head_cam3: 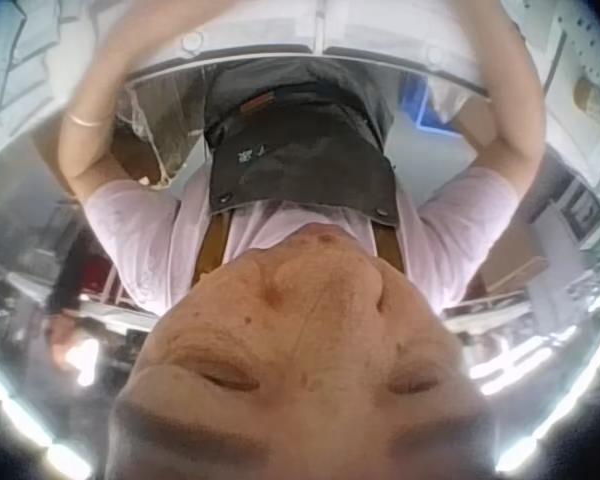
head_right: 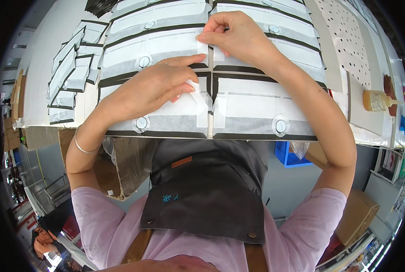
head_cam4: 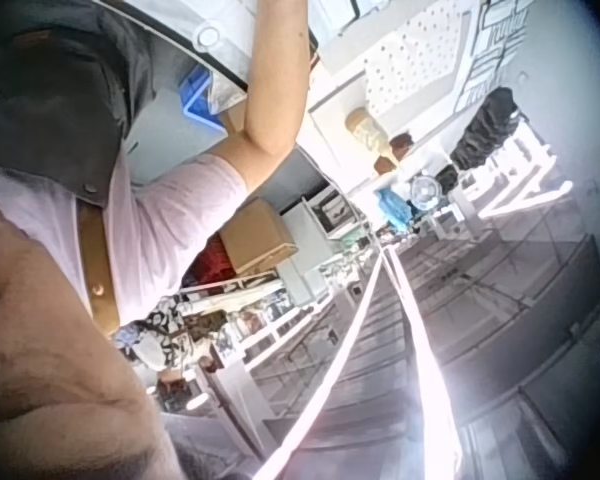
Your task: The person assembles white face masks by hand on a white workbench. They pick up white mask bodies and attach black elastic straps to the sides, then fold and stack the finished units into neat piles. The process is repetitive and involves handling multiple mask components.
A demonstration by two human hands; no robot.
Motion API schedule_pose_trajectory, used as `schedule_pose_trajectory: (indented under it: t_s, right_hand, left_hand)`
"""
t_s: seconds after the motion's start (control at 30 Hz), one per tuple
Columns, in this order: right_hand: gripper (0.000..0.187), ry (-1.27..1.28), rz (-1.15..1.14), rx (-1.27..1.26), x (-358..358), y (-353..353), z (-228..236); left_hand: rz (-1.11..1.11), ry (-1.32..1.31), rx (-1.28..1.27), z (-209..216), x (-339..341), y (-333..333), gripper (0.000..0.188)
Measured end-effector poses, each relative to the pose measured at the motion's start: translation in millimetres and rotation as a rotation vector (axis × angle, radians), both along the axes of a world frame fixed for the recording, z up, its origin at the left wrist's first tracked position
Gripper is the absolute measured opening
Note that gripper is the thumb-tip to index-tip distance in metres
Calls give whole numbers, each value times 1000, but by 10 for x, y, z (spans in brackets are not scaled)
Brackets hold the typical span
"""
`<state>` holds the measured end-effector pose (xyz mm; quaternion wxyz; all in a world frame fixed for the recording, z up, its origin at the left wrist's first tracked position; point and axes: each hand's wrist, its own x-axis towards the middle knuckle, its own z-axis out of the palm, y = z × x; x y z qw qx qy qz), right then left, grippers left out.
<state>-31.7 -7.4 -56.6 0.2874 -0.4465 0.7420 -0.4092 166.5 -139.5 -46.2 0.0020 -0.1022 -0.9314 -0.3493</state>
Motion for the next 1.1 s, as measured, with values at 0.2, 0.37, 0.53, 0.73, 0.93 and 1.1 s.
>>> schedule_pose_trajectory:
  t_s: [0.2,0.37,0.53,0.73,0.93,1.1]
  right_hand:
    - [18,2,8,21,-7,-9,33]
    - [15,407,35,-147,-29,89,132]
    - [30,934,285,-172,105,406,180]
    - [42,1045,371,-51,305,514,194]
    - [45,909,333,-44,300,464,243]
    - [40,957,281,-33,197,368,197]
  left_hand:
    - [-19,-14,-4,21,2,-24,18]
    - [8,23,-6,39,42,-15,16]
    - [254,-87,197,253,143,-116,16]
    - [486,-129,666,251,109,-315,28]
    - [530,-160,982,301,-134,-315,28]
    - [471,-109,1020,324,-346,-308,27]
